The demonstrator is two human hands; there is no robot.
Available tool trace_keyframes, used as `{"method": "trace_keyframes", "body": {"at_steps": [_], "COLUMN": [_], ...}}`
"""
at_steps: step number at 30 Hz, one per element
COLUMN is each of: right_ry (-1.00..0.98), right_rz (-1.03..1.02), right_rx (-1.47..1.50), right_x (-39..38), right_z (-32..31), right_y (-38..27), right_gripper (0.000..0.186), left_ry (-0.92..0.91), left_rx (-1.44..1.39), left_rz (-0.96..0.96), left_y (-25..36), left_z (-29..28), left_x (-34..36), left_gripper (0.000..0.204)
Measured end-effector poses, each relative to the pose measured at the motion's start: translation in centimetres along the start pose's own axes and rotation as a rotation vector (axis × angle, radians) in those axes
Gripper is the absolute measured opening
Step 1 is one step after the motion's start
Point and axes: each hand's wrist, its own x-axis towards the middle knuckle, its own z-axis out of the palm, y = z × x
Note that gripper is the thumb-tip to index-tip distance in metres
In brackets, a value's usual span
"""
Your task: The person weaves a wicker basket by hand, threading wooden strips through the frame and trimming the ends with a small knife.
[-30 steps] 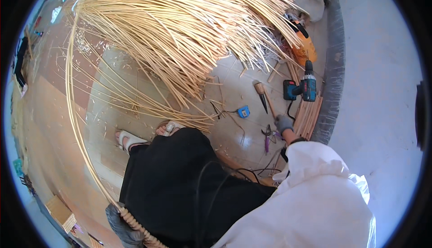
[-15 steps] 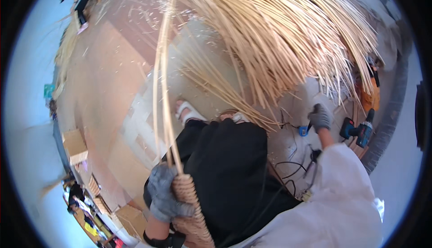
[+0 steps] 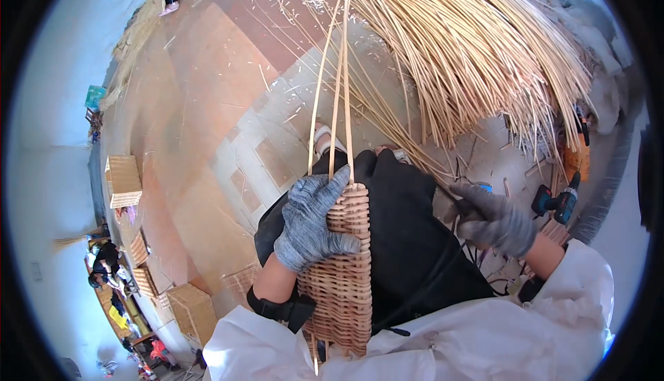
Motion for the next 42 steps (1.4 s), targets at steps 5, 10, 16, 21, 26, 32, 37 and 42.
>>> {"method": "trace_keyframes", "body": {"at_steps": [5,10,16,21,26,32,37,42], "right_ry": [-0.066,0.001,-0.264,-0.225,-0.246,-0.308,-0.415,-0.467], "right_rz": [-0.424,-0.307,-0.124,-0.209,-0.255,-0.213,-0.212,-0.147], "right_rx": [-0.667,-0.250,-0.511,-0.586,-0.570,-0.650,-0.681,-0.672], "right_x": [1.3,1.6,0.9,1.6,2.0,2.2,4.3,6.5], "right_z": [5.3,2.8,3.0,3.9,3.5,3.1,1.8,1.5], "right_y": [-1.6,-4.0,-7.6,-8.6,-7.6,-7.7,-10.6,-12.2], "right_gripper": [0.064,0.065,0.058,0.048,0.048,0.048,0.048,0.046], "left_ry": [-0.027,-0.075,-0.086,-0.083,-0.059,-0.028,-0.049,-0.053], "left_rx": [-0.029,-0.052,-0.048,-0.055,-0.039,-0.033,-0.052,-0.107], "left_rz": [-0.028,-0.053,-0.061,-0.061,-0.041,-0.014,-0.006,-0.023], "left_y": [-0.7,-1.2,-1.4,-1.2,-1.1,-0.8,-0.9,-1.2], "left_z": [-0.2,-0.1,0.2,0.0,-0.1,-0.1,-0.2,0.1], "left_x": [-1.5,-2.0,-1.7,-1.6,-1.4,-1.1,-1.0,-1.1], "left_gripper": [0.110,0.110,0.108,0.108,0.108,0.108,0.108,0.107]}}
